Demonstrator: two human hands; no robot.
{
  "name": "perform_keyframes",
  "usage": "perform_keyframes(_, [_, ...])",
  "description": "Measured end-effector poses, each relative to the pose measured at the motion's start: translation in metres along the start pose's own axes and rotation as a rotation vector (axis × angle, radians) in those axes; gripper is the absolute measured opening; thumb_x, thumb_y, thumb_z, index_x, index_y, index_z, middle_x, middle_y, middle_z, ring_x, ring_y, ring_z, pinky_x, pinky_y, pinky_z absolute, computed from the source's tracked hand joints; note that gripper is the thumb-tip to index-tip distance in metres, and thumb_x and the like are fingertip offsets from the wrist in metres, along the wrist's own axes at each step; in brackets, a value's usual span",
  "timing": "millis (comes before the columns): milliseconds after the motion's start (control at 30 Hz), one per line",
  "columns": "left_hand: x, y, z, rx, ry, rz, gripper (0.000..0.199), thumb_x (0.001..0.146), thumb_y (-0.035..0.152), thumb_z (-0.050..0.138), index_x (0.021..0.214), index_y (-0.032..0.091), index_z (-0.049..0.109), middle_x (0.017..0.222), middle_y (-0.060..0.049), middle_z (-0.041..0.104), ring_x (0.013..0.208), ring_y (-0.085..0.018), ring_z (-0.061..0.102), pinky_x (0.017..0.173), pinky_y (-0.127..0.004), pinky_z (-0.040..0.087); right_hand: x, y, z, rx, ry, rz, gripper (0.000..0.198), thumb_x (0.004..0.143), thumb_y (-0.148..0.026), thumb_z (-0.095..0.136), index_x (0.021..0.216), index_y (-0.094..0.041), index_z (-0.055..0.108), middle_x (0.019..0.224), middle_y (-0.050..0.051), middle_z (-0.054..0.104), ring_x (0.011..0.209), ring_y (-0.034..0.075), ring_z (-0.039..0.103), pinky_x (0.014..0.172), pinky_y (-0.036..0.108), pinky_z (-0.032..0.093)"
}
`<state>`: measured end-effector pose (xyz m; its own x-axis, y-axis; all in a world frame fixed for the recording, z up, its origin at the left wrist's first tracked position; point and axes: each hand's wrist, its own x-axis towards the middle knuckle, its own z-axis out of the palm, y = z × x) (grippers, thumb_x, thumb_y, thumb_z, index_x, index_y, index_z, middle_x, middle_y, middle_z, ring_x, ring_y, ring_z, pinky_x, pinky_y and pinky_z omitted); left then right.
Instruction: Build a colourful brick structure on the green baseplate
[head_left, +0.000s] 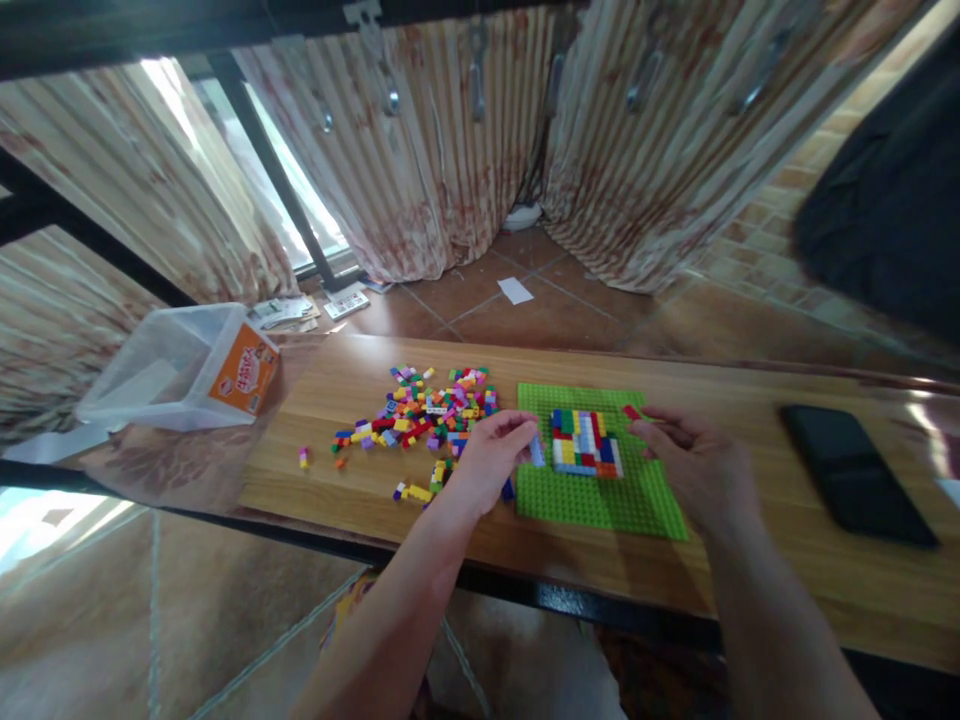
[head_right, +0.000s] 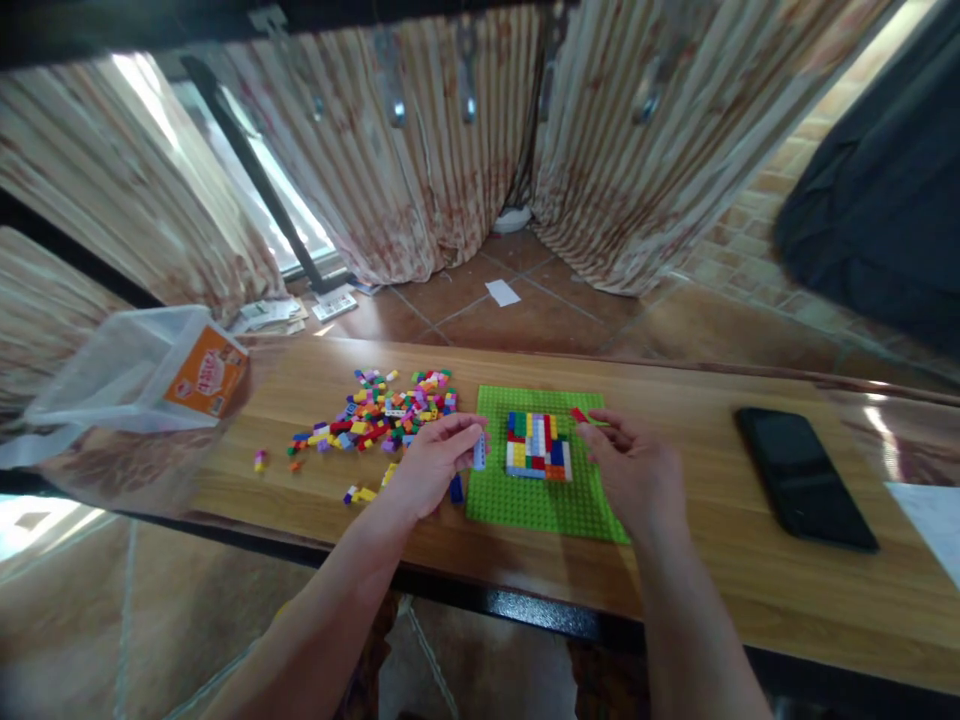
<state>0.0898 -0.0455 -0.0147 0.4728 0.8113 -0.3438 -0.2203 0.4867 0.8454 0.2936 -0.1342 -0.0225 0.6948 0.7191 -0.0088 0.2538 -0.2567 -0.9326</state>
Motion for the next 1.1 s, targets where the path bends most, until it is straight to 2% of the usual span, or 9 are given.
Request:
perform_keyframes(133, [0.002, -0.007, 0.008, -0.007, -0.024, -0.029, 0.024, 0.068, 0.024, 0.077, 0.087, 0.012, 0.069, 0.074, -0.001, 0.065, 0.065, -0.009, 0.058, 0.065, -0.023, 0.047, 0.002, 0.007, -0.006, -0.127, -0.018, -0.018, 0.035, 0.075, -0.039, 0.068, 0.102, -0.017, 0.073, 0.080, 0.008, 0.076, 0.065, 0.019, 0.067, 0.058, 0.030, 0.052])
perform_keyframes(333, [0.002, -0.009, 0.015, 0.065, -0.043, -0.037, 0.026, 0.067, 0.018, 0.074, 0.091, 0.012, 0.068, 0.076, -0.001, 0.066, 0.067, -0.009, 0.058, 0.067, -0.023, 0.046, -0.001, 0.013, -0.010, -0.098, -0.147, 0.003, 0.030, 0.074, -0.034, 0.066, 0.100, -0.020, 0.073, 0.082, 0.006, 0.076, 0.071, 0.020, 0.070, 0.069, 0.034, 0.055])
perform_keyframes(600, [0.004, -0.017, 0.018, 0.274, -0.010, 0.078, 0.024, 0.067, 0.011, 0.070, 0.092, 0.012, 0.070, 0.077, -0.001, 0.067, 0.067, -0.010, 0.057, 0.066, -0.022, 0.044, -0.005, 0.009, -0.017, -0.329, -0.186, -0.042, 0.027, 0.074, -0.043, 0.065, 0.086, -0.021, 0.074, 0.073, 0.004, 0.074, 0.063, 0.019, 0.066, 0.059, 0.031, 0.047])
perform_keyframes(833, [0.006, -0.024, 0.018, 0.387, -0.037, 0.146, 0.028, 0.072, 0.014, 0.069, 0.100, 0.012, 0.069, 0.079, -0.002, 0.067, 0.068, -0.010, 0.058, 0.065, -0.023, 0.046, -0.007, 0.010, -0.017, -0.359, -0.209, -0.110, 0.023, 0.074, -0.039, 0.064, 0.085, -0.022, 0.075, 0.081, 0.004, 0.076, 0.073, 0.020, 0.068, 0.070, 0.033, 0.049])
perform_keyframes(1100, [0.007, -0.021, 0.017, 0.585, -0.001, 0.232, 0.026, 0.077, 0.018, 0.066, 0.103, 0.012, 0.069, 0.087, -0.006, 0.070, 0.073, -0.013, 0.062, 0.070, -0.025, 0.049, -0.008, 0.006, -0.015, -0.430, -0.221, -0.112, 0.026, 0.078, -0.039, 0.060, 0.091, -0.022, 0.076, 0.085, 0.004, 0.077, 0.076, 0.021, 0.069, 0.071, 0.033, 0.049])
